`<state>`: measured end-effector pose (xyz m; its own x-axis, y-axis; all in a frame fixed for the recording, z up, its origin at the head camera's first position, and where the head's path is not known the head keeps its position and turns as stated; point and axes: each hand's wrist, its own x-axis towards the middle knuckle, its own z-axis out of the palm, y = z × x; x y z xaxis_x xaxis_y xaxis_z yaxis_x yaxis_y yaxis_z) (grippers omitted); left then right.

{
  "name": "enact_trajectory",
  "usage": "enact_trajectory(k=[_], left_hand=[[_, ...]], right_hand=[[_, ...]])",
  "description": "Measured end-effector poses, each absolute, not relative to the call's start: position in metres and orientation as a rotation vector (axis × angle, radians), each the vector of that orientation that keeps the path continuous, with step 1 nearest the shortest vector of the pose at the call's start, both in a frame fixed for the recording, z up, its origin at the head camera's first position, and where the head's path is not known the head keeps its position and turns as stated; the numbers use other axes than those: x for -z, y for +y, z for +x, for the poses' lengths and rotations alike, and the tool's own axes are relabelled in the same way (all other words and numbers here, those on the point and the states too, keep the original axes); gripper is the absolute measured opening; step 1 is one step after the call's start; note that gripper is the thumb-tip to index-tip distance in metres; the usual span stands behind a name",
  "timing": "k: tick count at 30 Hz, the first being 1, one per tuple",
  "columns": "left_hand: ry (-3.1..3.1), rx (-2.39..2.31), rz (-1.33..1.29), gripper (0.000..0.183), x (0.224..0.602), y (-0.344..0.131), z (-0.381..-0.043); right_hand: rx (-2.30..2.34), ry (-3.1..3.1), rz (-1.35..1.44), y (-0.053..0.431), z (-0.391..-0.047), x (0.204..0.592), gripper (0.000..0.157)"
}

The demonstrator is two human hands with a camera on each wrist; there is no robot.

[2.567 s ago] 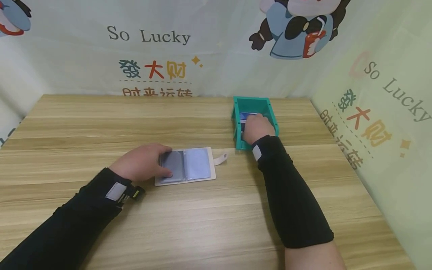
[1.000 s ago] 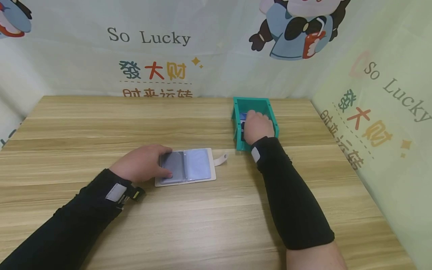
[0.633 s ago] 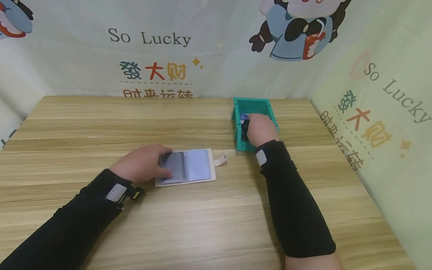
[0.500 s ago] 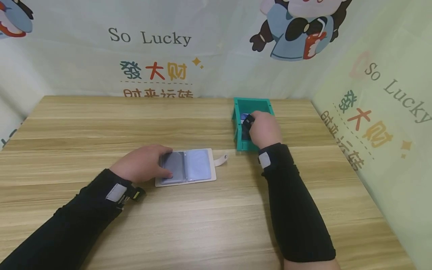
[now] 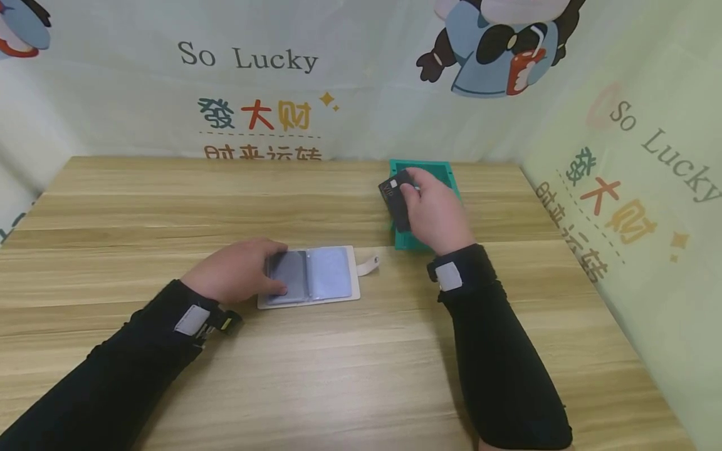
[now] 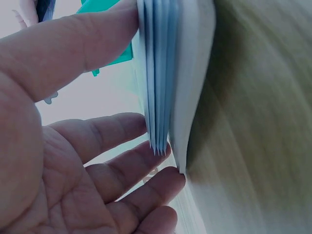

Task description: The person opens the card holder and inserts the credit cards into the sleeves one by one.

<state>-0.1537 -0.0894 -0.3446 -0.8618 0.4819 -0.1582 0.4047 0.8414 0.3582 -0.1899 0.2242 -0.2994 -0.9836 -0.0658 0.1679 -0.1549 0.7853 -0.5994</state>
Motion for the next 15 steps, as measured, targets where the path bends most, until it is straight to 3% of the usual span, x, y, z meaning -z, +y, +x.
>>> enact_trajectory(k=[4,11,15], left_hand=[[2.804,-0.425,0.693,0.073,0.344,-0.089,-0.154],[2.839,-0.386,0.699,0.07,0.344,-0.088,-0.153],[2.831,-0.383,0.682,0.074,0.345,-0.087,-0.152]], right_hand=[[-0.994,-2.887,0.298,0.208,-0.187,0.303,0.035],[-1.105,-3.087,0.464,0.191,-0.183,0.31,0.041],[-1.047,-3.18,0.567,0.18,-0.18,0.315,0.033]])
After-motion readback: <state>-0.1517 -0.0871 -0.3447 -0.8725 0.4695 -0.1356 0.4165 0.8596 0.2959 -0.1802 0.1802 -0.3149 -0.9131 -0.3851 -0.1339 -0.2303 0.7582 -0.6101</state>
